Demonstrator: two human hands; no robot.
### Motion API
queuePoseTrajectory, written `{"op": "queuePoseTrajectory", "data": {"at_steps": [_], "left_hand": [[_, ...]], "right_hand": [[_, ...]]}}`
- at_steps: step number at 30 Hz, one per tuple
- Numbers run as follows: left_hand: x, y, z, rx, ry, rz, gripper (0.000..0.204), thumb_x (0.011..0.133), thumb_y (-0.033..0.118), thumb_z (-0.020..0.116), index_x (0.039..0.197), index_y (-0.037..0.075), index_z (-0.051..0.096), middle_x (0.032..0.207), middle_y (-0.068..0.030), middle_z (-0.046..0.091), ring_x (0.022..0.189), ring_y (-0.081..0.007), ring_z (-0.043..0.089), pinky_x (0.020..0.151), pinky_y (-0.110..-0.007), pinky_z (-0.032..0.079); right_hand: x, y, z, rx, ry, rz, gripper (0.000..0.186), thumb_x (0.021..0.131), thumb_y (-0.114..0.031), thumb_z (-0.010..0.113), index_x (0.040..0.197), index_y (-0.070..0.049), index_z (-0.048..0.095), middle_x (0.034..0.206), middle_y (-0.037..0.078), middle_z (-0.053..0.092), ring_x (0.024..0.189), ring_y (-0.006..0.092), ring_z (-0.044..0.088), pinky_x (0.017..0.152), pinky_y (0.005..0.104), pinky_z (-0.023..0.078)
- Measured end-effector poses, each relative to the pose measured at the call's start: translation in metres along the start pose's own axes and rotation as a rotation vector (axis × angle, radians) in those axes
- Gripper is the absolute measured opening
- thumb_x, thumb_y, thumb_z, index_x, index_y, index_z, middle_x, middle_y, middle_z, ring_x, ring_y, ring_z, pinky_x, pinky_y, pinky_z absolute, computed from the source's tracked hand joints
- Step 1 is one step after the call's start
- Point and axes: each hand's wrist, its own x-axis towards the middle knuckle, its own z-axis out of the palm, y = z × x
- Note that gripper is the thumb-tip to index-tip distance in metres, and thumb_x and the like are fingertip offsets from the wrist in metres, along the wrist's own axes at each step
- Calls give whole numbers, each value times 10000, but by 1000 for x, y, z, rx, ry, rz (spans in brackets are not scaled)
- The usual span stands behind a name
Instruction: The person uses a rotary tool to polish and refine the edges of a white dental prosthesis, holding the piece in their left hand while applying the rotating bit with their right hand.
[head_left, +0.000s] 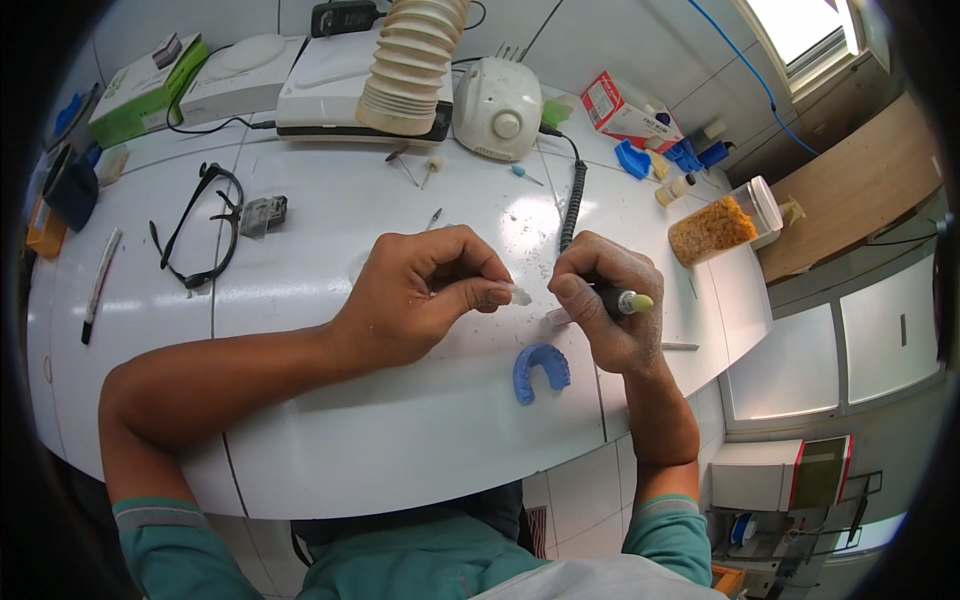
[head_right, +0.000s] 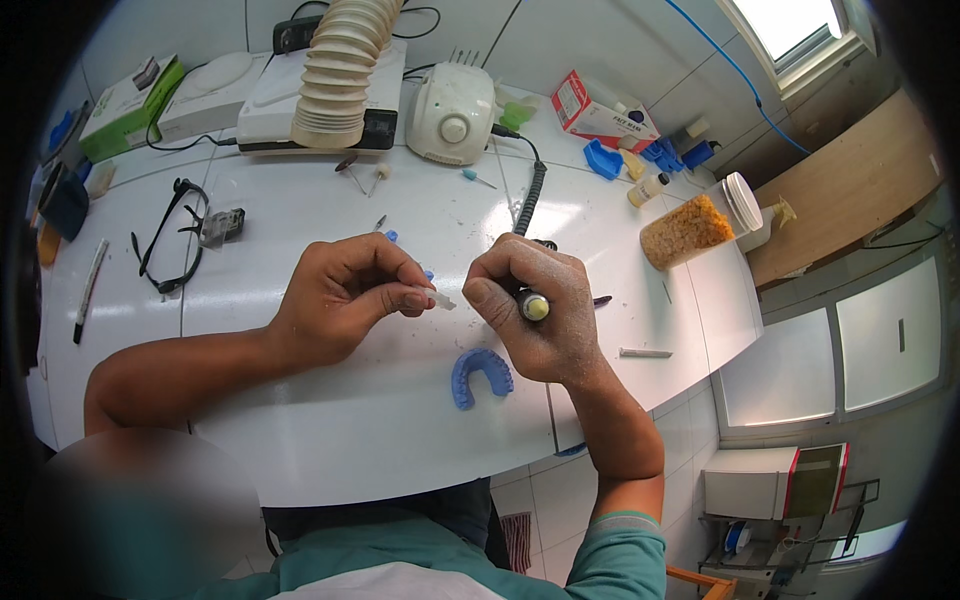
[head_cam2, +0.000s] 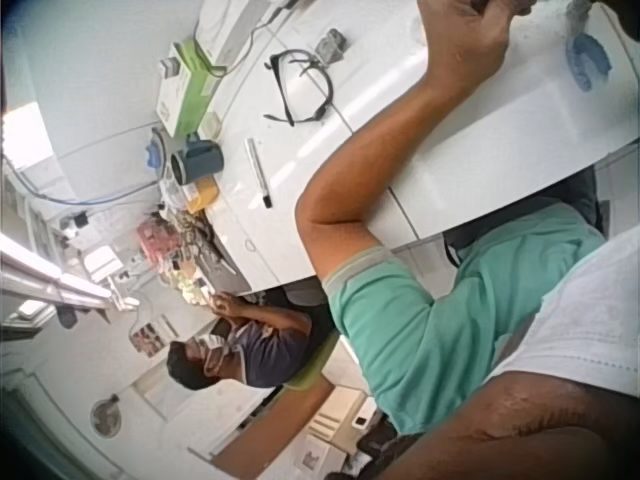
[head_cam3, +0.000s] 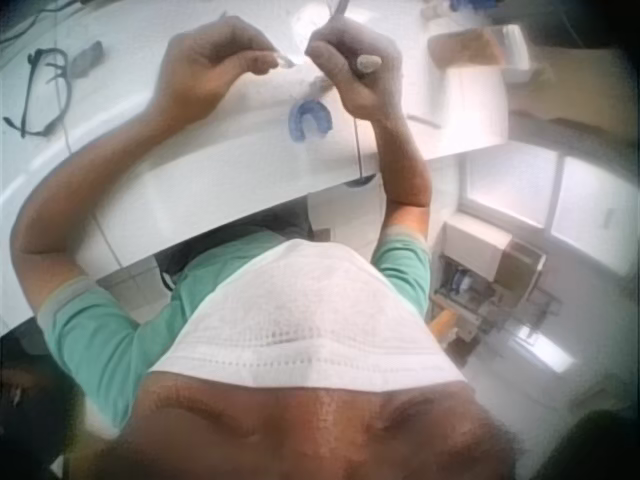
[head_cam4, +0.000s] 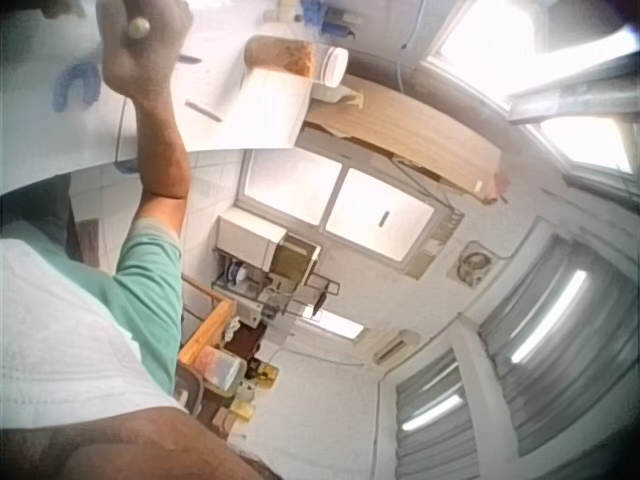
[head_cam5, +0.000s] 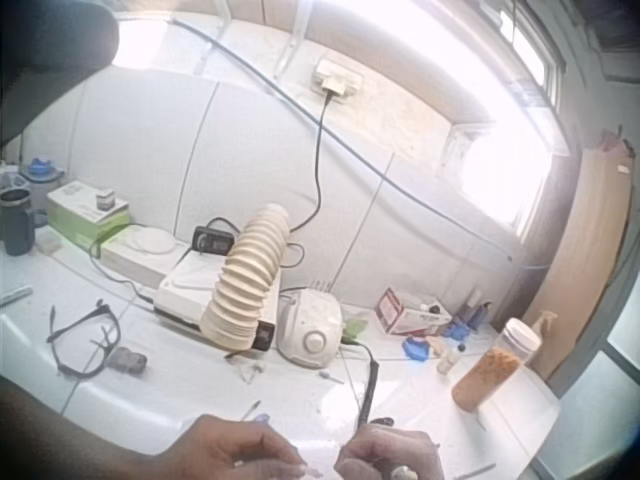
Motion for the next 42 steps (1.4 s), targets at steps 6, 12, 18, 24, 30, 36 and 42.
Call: {"op": "queuePoseTrajectory", "data": {"at_steps": [6,12,18,24,30,36,42], "left_hand": [[-1,-3,0,2,18,23,83,987,-4,727,1053,-47,701,974,-119,759,915,-152,756,817,-279,627],[0,-1,-2,63,-19,21,77,966,-16,747,1030,-40,712,954,-111,770,909,-142,758,811,-274,631],[0,-3,-4,143,-25,67,82,947,-28,763,1019,-30,725,967,-121,777,944,-159,770,821,-271,646],[-2,-6,-1,152,-63,168,93,937,-64,755,1024,-35,745,1009,-128,773,958,-174,773,843,-286,657],[-1,-5,0,75,-79,95,110,929,-87,749,1030,-42,744,1010,-132,768,963,-178,771,868,-282,661],[-1,-7,0,90,-93,111,108,923,-80,760,1022,-39,746,1012,-132,768,969,-173,770,874,-283,662],[-1,-6,0,81,-96,127,106,926,-81,755,1015,-26,735,1021,-120,764,973,-171,767,879,-287,663]], "right_hand": [[4,-10,7,-141,15,-46,123,836,-12,794,941,-31,733,836,49,699,604,88,607,525,263,458],[1,-6,15,-140,-57,-61,158,819,-13,825,955,-48,753,839,37,699,613,79,604,508,255,454],[1,-5,16,-151,-47,-51,130,823,-43,836,926,-59,759,822,28,695,613,83,607,505,265,463],[1,-5,13,-95,-99,-46,49,838,-23,741,866,-53,713,773,34,657,622,123,620,527,303,463],[2,-4,10,-49,-160,25,62,814,-7,708,851,-47,678,755,43,634,629,143,630,552,316,473],[4,-7,8,-60,-217,49,145,752,7,738,865,-51,667,767,43,636,651,152,651,592,318,509],[2,-4,6,-47,-260,77,259,692,16,763,902,-70,639,805,44,639,704,166,674,655,331,546]]}}
